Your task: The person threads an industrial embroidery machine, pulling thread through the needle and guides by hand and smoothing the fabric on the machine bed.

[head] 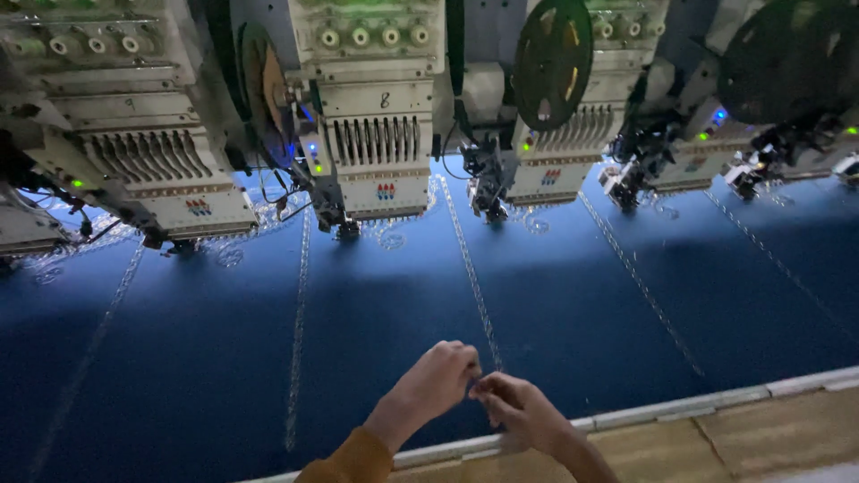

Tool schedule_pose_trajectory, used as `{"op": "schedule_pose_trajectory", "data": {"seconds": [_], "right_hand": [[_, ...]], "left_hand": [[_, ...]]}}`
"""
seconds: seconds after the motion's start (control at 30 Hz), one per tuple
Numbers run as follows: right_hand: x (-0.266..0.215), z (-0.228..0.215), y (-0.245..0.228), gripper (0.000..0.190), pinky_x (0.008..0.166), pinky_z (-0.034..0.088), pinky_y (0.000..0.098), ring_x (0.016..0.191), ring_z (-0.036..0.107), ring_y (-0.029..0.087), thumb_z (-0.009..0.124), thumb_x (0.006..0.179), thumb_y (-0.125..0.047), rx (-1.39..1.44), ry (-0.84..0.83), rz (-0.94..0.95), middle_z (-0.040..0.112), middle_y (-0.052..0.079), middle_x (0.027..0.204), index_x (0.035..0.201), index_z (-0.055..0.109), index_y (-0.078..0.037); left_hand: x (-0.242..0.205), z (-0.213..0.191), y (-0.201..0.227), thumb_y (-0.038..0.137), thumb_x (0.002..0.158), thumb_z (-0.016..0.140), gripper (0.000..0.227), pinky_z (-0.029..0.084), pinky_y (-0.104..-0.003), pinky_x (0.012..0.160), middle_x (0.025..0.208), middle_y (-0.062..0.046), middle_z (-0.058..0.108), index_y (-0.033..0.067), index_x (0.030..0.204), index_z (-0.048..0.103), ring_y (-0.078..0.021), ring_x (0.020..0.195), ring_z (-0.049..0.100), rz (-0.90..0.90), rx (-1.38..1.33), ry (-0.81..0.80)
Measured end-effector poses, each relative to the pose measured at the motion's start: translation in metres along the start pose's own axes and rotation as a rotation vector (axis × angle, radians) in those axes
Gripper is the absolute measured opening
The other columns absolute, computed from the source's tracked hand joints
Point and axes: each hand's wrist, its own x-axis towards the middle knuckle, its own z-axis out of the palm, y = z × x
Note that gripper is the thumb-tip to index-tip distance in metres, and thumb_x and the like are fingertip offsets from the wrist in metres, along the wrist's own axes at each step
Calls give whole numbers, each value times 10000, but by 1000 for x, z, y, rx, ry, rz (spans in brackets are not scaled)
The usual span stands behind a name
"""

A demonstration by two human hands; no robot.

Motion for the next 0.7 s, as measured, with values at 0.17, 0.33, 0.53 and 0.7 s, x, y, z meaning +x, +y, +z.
{"op": "schedule_pose_trajectory", "data": {"seconds": [0.17, 0.33, 0.53, 0.7], "right_hand": [[-16, 20, -30, 250, 811, 529, 253, 892, 680, 108, 597, 994, -272, -287, 138, 101, 799, -3, 1016, 1115, 784, -158], [-21, 24, -40, 291, 906, 537, 231, 1008, 729, 108, 577, 1015, -282, -244, 27, 201, 819, -7, 1104, 1136, 805, -146], [31, 2, -8, 431, 1034, 499, 313, 1199, 655, 147, 639, 959, -457, -469, 358, 70, 677, -22, 1297, 1323, 684, -230], [128, -8, 33, 658, 1233, 153, 442, 1531, 251, 227, 388, 1037, -528, -1080, 587, -228, 313, 55, 1655, 1588, 328, -172]], "left_hand": [[-19, 13, 2, 149, 1081, 454, 178, 407, -447, 807, 985, -111, 643, 130, 986, 603, -298, 938, 505, -123, 122, -205], [-28, 10, -11, 264, 1082, 367, 262, 379, -436, 894, 1117, -122, 610, 144, 1043, 597, -294, 1067, 481, -285, -18, -315], [11, 22, -71, 335, 1101, 410, 284, 402, -439, 887, 1055, -49, 658, 171, 1031, 631, -250, 1020, 524, -384, -74, 146], [73, 23, -117, 267, 1060, 510, 204, 382, -460, 824, 949, -33, 640, 184, 907, 617, -277, 917, 524, -208, 14, 434]]}}
